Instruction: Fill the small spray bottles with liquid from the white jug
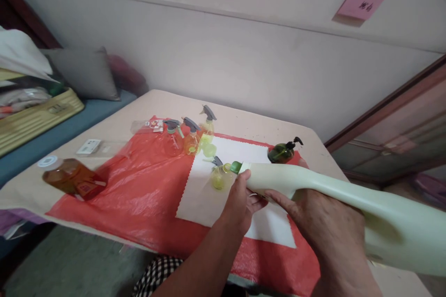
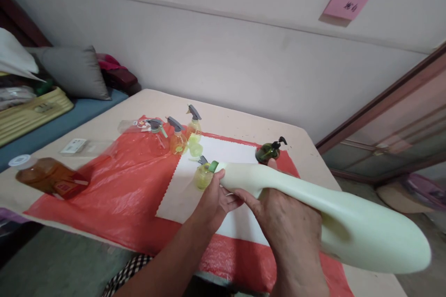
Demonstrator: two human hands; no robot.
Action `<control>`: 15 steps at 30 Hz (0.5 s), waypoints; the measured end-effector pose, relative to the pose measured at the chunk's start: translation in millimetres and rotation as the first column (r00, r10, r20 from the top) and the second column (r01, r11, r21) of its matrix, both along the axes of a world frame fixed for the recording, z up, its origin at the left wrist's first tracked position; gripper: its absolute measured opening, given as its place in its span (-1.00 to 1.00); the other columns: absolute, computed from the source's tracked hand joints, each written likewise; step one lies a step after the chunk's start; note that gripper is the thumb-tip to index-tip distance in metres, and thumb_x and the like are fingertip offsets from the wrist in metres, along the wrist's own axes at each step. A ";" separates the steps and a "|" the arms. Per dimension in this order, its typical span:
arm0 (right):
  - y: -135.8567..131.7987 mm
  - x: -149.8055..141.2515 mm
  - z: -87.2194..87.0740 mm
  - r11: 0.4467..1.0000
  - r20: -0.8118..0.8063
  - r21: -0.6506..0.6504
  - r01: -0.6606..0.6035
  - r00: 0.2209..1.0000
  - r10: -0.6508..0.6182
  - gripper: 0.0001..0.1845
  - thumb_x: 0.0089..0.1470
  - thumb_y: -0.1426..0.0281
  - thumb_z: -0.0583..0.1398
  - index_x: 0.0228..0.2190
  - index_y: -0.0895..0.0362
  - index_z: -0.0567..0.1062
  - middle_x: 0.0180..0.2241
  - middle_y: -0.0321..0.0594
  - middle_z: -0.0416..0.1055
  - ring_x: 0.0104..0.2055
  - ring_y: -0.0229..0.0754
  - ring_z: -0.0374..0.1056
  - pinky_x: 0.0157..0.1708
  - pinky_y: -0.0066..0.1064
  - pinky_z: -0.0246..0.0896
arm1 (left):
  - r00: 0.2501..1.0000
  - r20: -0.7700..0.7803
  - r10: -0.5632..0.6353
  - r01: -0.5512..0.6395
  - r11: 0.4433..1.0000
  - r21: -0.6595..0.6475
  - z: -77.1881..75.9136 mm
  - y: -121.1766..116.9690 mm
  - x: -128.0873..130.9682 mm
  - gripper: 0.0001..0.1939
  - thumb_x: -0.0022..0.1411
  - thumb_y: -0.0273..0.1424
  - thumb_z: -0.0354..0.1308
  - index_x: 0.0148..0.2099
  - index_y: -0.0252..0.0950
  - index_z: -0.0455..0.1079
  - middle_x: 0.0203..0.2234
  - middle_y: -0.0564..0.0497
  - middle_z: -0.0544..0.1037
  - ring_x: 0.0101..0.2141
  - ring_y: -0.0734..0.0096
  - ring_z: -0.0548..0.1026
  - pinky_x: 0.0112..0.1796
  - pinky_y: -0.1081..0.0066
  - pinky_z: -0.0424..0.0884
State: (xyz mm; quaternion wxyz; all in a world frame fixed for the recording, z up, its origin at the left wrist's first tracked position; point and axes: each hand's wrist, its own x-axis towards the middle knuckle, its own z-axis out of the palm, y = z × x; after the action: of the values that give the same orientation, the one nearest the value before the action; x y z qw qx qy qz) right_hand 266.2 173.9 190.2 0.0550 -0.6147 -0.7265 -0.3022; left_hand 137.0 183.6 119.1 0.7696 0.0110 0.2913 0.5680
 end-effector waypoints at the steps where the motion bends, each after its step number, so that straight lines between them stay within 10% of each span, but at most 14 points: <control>1: 0.0 -0.2 0.0 1.000 0.000 -0.003 0.004 1.000 -0.004 -0.02 0.13 -0.28 -0.03 0.22 0.25 0.30 -0.46 -0.03 0.51 -0.48 0.04 0.41 -0.56 -0.34 -0.03 | 1.000 -0.002 -0.002 0.002 1.000 -0.004 0.2 -0.1 0.0 -0.52 0.24 -0.12 0.13 0.09 -0.31 0.38 -0.03 -0.18 0.54 -0.18 0.22 0.56 -0.05 0.21 0.43; 15: -2.1 -2.7 5.0 0.999 0.034 0.005 -0.031 0.999 0.031 -0.15 0.18 -0.23 -0.04 -0.11 0.29 0.56 -0.47 0.01 0.49 -0.43 0.03 0.43 -0.51 -0.32 0.10 | 1.000 0.010 0.012 -0.012 1.000 0.002 -1.9 1.3 1.0 -0.53 0.24 -0.12 0.13 0.08 -0.31 0.38 -0.11 -0.16 0.54 -0.24 0.26 0.55 -0.08 0.22 0.43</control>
State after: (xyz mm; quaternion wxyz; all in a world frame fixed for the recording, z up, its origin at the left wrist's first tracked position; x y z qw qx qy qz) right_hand 263.5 171.8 195.2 0.0491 -0.5979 -0.7359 -0.3140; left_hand 138.0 184.8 117.2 0.7677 0.0072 0.2871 0.5729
